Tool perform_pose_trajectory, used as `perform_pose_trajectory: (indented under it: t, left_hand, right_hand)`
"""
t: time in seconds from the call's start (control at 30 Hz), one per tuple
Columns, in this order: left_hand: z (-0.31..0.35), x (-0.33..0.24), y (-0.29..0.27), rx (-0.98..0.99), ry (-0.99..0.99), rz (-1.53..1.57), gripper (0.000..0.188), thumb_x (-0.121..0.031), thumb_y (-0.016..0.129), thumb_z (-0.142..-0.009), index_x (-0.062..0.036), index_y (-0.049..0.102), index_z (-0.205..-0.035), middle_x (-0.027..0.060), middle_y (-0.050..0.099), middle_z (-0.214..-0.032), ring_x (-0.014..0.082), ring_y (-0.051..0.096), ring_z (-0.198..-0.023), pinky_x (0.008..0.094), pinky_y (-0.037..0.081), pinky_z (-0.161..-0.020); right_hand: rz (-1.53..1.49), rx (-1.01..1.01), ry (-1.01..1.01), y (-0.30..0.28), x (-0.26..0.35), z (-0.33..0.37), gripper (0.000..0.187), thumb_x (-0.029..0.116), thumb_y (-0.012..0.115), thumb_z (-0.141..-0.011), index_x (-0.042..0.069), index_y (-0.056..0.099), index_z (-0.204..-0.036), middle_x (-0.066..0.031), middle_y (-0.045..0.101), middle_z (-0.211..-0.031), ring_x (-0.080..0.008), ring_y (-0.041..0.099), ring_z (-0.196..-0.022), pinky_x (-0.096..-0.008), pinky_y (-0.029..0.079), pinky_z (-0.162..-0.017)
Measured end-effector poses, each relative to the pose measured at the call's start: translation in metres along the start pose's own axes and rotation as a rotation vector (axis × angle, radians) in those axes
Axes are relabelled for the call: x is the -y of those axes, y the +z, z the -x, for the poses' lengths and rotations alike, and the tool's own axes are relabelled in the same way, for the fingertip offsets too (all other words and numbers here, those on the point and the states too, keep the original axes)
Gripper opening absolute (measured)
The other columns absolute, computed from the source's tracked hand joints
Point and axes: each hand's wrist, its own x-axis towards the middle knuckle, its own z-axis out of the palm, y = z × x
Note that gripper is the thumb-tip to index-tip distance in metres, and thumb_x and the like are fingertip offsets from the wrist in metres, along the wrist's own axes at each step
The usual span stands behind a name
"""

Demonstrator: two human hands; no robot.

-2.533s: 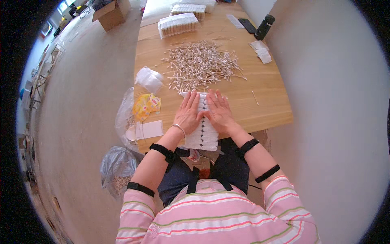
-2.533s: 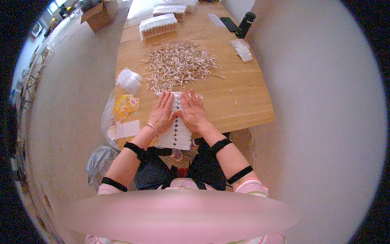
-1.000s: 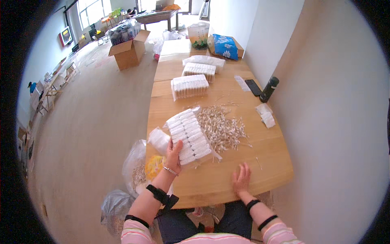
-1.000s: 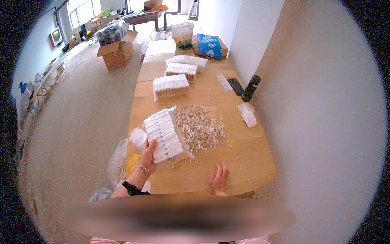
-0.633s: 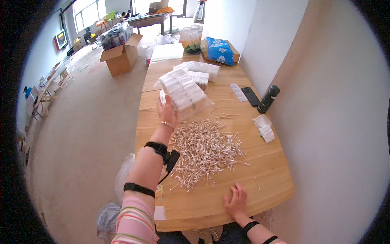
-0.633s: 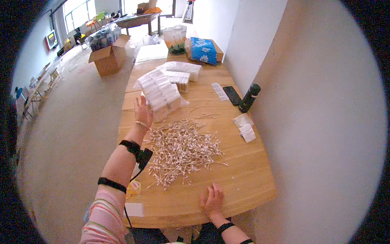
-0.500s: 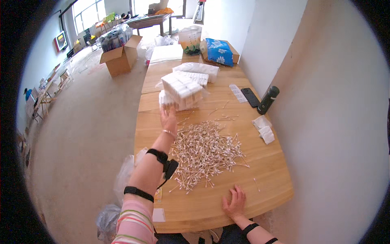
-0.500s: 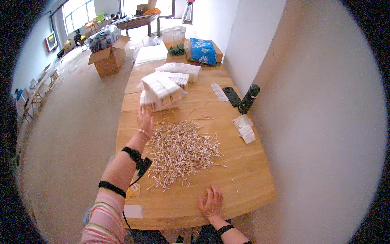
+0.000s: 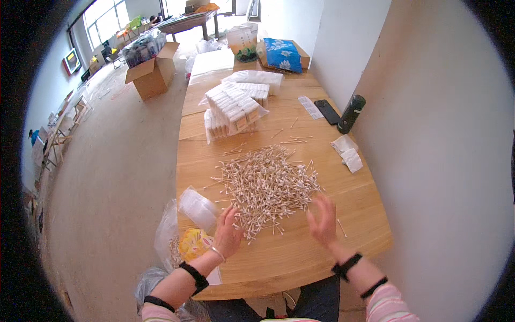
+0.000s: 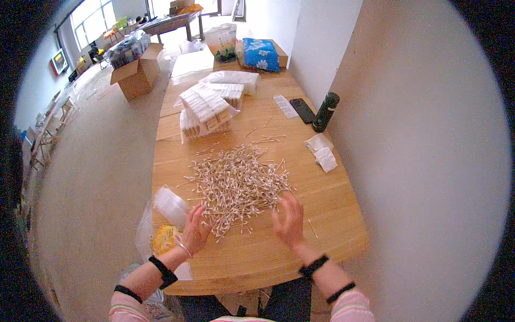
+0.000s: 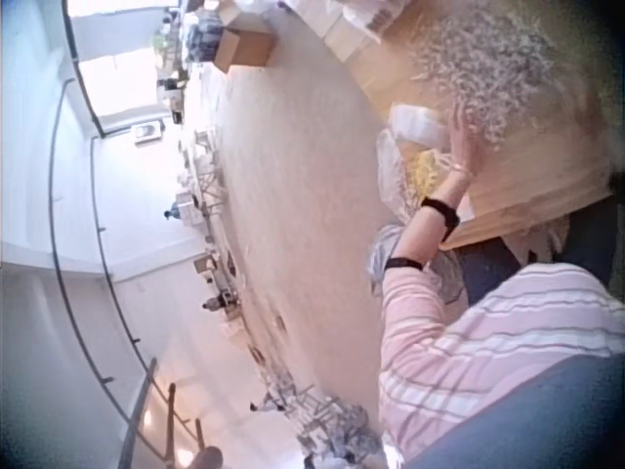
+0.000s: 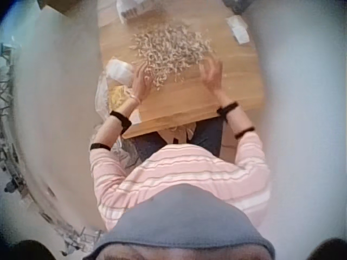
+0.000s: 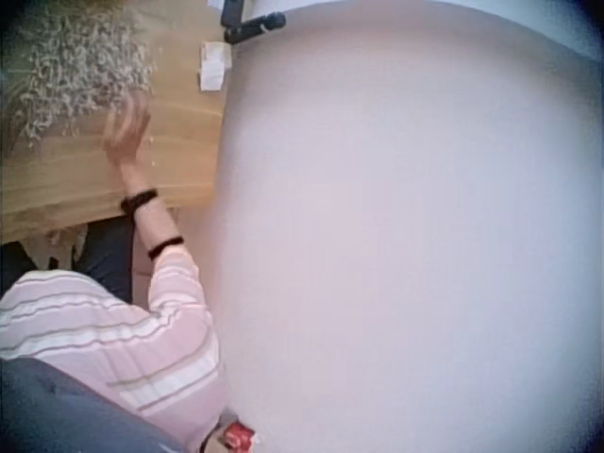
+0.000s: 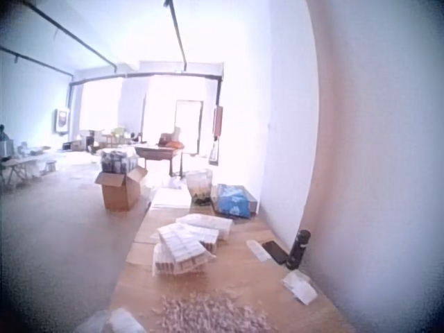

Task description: The person is manually sorting and packaging small cotton swabs into plastic bags on a large work table.

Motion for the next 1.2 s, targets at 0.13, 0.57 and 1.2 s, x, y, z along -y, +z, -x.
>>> perform_pose_trajectory:
  t: [0.13, 0.57, 1.2]
  left_hand:
    - [0.025, -0.011, 0.013, 0.024, -0.022, -0.115, 0.07, -0.012, 0.068, -0.074, -0.002, 0.029, -0.132, 0.0239, 0.029, -0.135, 0.0404, 0.029, -0.126, 0.0451, 0.027, -0.105]
    - [0.042, 0.001, 0.031, 0.085, -0.075, -0.33, 0.07, -0.029, 0.068, -0.075, -0.0006, 0.033, -0.129, 0.0222, 0.031, -0.134, 0.0399, 0.028, -0.128, 0.0489, 0.026, -0.105]
    - [0.027, 0.0, 0.027, 0.072, -0.122, -0.257, 0.068, -0.025, 0.067, -0.077, -0.0041, 0.032, -0.132, 0.0195, 0.03, -0.136, 0.0385, 0.025, -0.13, 0.0478, 0.024, -0.107]
  right_hand:
    - [-0.072, 0.166, 0.132, 0.026, -0.05, -0.127, 0.042, 0.025, 0.056, -0.081, 0.001, 0.053, -0.116, -0.0223, 0.048, -0.124, -0.0366, 0.043, -0.118, -0.0425, 0.033, -0.1]
    - [0.414, 0.477, 0.37, 0.169, -0.132, -0.286, 0.055, 0.034, 0.049, -0.084, 0.011, 0.041, -0.133, -0.0153, 0.029, -0.143, -0.0336, 0.028, -0.131, -0.0434, 0.022, -0.108]
    - [-0.537, 1.177, 0.384, 0.17, -0.045, -0.204, 0.036, 0.016, 0.056, -0.085, 0.006, 0.056, -0.119, -0.0142, 0.05, -0.129, -0.0306, 0.033, -0.129, -0.0386, 0.026, -0.107]
